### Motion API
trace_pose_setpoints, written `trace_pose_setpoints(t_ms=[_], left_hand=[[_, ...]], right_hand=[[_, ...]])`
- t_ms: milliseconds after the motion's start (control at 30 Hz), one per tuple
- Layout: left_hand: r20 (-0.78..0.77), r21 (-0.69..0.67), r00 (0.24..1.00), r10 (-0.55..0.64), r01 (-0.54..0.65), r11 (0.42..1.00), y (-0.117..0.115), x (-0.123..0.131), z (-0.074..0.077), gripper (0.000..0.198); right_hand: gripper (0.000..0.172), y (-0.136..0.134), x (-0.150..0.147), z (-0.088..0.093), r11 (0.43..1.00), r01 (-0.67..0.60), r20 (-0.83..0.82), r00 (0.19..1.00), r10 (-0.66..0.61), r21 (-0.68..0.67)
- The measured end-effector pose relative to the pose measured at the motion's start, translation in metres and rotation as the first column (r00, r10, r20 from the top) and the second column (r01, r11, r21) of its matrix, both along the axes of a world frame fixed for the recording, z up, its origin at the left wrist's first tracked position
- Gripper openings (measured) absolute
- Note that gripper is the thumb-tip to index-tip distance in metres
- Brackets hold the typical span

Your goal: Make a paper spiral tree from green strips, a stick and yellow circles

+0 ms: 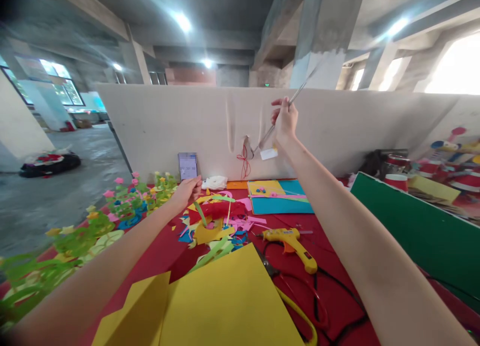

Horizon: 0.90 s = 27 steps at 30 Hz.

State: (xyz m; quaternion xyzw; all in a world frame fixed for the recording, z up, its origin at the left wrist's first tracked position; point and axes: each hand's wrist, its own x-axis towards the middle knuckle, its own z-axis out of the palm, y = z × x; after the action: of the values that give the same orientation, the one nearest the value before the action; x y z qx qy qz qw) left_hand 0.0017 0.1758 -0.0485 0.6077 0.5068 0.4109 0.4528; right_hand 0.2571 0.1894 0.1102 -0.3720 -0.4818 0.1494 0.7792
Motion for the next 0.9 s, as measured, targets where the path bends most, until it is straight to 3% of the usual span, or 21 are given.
trace_pose_setpoints(t_ms=[100, 200, 333, 567, 767, 900], left_hand=[[-0.170, 0.076, 0.982, 0.081, -0.069, 0.995, 0.000, -0.006, 0.000, 0.026], [-0.307, 0.143, 0.944, 0.124, -0.083, 0.986, -0.001, -0.009, 0.000, 0.026], [-0.378, 0.206, 0.921, 0.097, -0.018, 0.978, -0.001, -0.005, 0.004, 0.025], [-0.159, 0.292, 0.987, -0.020, 0.066, 0.954, -0.002, 0.028, 0.021, 0.036], [-0.064, 0.210, 0.951, -0.304, 0.310, 0.927, -0.005, 0.049, 0.015, 0.029], [0.017, 0.158, 0.908, -0.418, 0.411, 0.898, -0.016, 0.050, 0.013, 0.025]], right_hand=[[0.036, -0.005, 0.008, -0.003, 0.993, 0.110, 0.183, 0.976, -0.117, 0.050], [0.025, -0.012, 0.004, -0.009, 0.996, 0.089, 0.258, 0.962, -0.090, 0.016], [0.030, -0.014, -0.014, -0.017, 0.992, -0.003, 0.197, 0.980, 0.029, -0.129], [0.034, -0.019, -0.046, -0.031, 0.889, -0.302, -0.098, 0.953, 0.285, -0.344], [0.035, -0.022, -0.067, -0.047, 0.831, -0.451, -0.232, 0.890, 0.392, -0.326], [0.035, -0.030, -0.087, -0.057, 0.776, -0.545, -0.252, 0.837, 0.485, -0.317]])
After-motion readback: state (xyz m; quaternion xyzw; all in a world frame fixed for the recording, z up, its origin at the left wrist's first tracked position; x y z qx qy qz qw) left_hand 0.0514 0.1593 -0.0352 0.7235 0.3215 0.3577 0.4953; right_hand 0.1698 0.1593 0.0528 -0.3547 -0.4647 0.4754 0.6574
